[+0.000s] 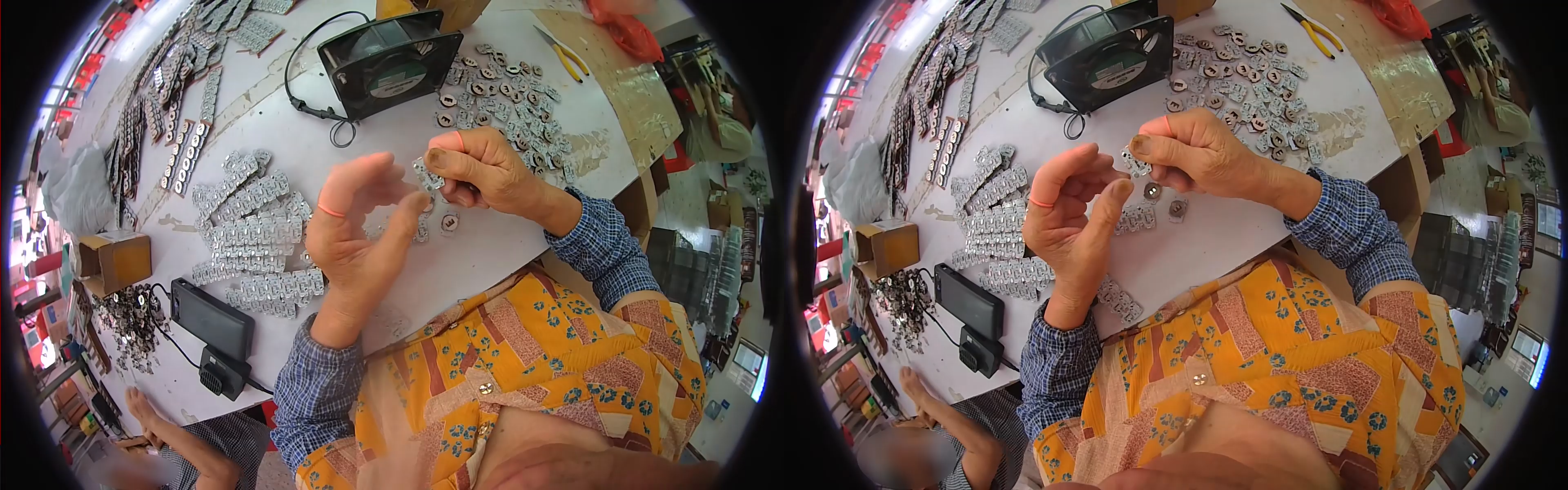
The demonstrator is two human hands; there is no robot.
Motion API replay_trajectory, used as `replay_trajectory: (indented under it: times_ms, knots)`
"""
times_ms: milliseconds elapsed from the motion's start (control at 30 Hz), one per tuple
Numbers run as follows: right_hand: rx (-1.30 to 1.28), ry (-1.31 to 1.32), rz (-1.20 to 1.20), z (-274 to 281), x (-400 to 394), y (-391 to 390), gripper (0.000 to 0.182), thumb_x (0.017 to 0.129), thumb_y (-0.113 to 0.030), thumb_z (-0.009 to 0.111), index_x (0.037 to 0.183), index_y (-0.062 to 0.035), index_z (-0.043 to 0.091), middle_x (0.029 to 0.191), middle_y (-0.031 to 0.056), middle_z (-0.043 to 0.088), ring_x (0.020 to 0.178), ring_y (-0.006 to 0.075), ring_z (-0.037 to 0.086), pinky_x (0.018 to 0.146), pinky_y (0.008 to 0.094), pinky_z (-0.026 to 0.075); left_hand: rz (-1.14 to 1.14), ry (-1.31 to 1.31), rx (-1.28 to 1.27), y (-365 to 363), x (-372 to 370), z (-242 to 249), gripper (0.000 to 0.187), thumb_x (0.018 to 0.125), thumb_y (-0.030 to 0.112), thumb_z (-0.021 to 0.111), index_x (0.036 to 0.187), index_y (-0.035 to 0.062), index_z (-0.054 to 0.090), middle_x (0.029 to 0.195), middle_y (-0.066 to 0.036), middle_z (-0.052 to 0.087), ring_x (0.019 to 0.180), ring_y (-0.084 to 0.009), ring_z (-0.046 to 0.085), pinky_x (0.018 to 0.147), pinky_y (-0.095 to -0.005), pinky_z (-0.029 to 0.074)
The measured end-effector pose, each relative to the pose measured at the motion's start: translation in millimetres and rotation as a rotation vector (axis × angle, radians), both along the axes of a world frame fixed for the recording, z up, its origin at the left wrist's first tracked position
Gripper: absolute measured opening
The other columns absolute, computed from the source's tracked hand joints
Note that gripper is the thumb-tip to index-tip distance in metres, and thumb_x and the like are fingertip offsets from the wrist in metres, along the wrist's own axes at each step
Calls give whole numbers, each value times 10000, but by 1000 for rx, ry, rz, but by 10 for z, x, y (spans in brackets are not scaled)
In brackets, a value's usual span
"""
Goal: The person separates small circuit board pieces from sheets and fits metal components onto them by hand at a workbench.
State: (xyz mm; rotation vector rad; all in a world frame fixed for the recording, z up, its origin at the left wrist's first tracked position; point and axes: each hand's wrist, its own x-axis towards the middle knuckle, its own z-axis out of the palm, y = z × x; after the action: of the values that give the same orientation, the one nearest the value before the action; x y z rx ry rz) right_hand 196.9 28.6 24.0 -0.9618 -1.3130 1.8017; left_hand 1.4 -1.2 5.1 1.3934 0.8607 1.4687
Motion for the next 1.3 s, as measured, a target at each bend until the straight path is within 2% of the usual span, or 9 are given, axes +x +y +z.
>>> replay_trajectory:
  times_ms: [267,467,700,900,1167,1267,1300]
  knots:
    - [44,-98,40,45,-21,7,353,1023,-329,566,812,-54,635,637,-41,539,512,27,456,454,207,341,-16,32,-61,16,8,-31,430,793,-110,727,1192,-16,593,1013,-103,668,869,-145,696,778,-266,571]
    - [302,-313,83,24,-25,27,335,1037,-310,540,866,-41,644,638,-31,540,535,35,484,478,216,374,-7,50,-50,29,-16,-92,412,794,-123,714,1177,-16,603,1017,-98,668,872,-140,695,769,-260,577]
    - [308,-301,76,3,-50,28,313,1035,-288,545,874,-39,645,637,-29,541,539,36,490,480,219,384,-29,22,-45,37,-35,-97,425,790,-121,718,1183,-16,594,1025,-104,667,860,-149,697,768,-266,576]
    - [282,-295,40,4,-70,22,341,1032,-283,553,809,-33,617,641,-25,545,533,37,483,476,220,381,3,99,29,53,-80,-143,468,756,-105,751,1185,-14,589,1031,-115,666,838,-160,707,755,-271,571]
    - [178,-233,25,-39,-93,2,368,1034,-305,546,792,-36,612,629,-31,535,531,32,464,473,216,363,76,233,206,86,-85,-213,394,727,-72,784,1086,12,644,902,-91,676,745,-148,697,680,-253,563]
    - [215,-275,14,-21,-106,7,365,1018,-302,574,786,-23,611,610,-28,514,536,39,467,473,241,369,103,295,294,100,-72,-209,390,719,-68,785,1074,12,645,890,-103,674,718,-171,686,648,-264,554]
    - [325,-349,-29,-28,-95,16,356,1008,-293,587,781,-19,608,604,-16,524,523,66,480,473,257,376,113,320,324,106,-69,-209,393,715,-67,785,1074,11,644,891,-109,673,708,-181,682,637,-269,550]
